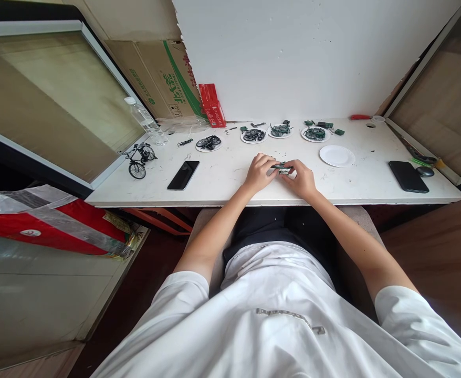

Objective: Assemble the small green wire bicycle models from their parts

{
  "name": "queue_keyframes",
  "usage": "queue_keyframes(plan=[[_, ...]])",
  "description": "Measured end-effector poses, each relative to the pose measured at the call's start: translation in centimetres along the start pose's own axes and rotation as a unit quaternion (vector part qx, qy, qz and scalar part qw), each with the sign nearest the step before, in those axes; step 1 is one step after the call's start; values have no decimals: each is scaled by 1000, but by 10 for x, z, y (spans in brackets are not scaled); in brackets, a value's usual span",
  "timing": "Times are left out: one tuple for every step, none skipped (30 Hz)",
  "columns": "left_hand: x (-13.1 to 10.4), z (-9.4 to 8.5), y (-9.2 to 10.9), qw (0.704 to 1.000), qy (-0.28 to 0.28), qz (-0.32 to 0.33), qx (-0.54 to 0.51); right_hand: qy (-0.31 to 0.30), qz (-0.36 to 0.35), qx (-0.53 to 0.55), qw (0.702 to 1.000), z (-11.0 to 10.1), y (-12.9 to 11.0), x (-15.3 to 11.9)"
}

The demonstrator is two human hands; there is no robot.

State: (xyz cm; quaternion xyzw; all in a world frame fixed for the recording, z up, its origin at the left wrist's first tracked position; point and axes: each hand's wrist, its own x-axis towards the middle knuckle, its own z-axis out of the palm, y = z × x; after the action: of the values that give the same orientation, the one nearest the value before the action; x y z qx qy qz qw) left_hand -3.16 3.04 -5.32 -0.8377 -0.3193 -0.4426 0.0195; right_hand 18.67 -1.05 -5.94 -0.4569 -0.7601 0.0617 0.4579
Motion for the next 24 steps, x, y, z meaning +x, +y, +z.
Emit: queue_keyframes(plan=[[0,0,0,1000,1,0,0,2,0,-2,1000,0,0,0],[0,0,0,1000,1,0,0,3,-1,-4,1000,1,1,0],[0,0,0,1000,1,1,-1,3,-1,-5,1000,1,1,0],[0,0,-1,1000,0,2,-3,3,-2,-6,1000,1,1,0],[0,0,-1,1000,0,2,-4,4,-4,-6,1000,1,1,-1],[0,0,-1,1000,1,3,-6,5,-6,-5,1000,1,2,-1],[0,0,-1,1000,1,4,-6,8,-8,-5,1000,1,2,-1],[0,0,0,1000,1,4,-7,11,-10,-4,1000,2,2,-1],[0,0,0,1000,2,4,-7,14,-11,-3,1000,2,2,-1],[0,0,0,1000,2,5,-8,17,-11,-3,1000,2,2,-1],[0,0,1,1000,2,6,-9,18,-9,-2,1000,2,3,-1],[0,1,1,1000,2,7,-9,18,-6,-1,1000,2,3,-1],[0,1,1,1000,2,6,-10,19,-4,-1,1000,3,3,-1],[-1,1,1,1000,0,5,-9,19,-1,-1,1000,3,3,-1],[-1,1,1,1000,-2,3,-9,19,0,0,1000,3,3,0],[-1,2,1,1000,-3,1,-8,19,1,1,1000,3,4,0],[-1,2,1,1000,-3,0,-8,19,0,2,1000,3,4,0],[-1,2,1,1000,-2,0,-9,19,-1,4,1000,3,4,0],[-1,2,1,1000,-2,1,-11,19,-3,6,1000,2,4,0],[0,3,1,1000,-1,1,-12,19,-4,8,1000,2,4,0],[0,3,1,1000,-1,0,-13,19,-4,9,1000,2,3,0],[0,3,2,1000,-1,-2,-14,18,-4,10,1000,2,3,0],[0,3,2,1000,-1,-4,-15,17,-2,11,1000,2,3,0],[0,3,2,1000,0,-5,-16,17,-1,12,1000,2,3,0]])
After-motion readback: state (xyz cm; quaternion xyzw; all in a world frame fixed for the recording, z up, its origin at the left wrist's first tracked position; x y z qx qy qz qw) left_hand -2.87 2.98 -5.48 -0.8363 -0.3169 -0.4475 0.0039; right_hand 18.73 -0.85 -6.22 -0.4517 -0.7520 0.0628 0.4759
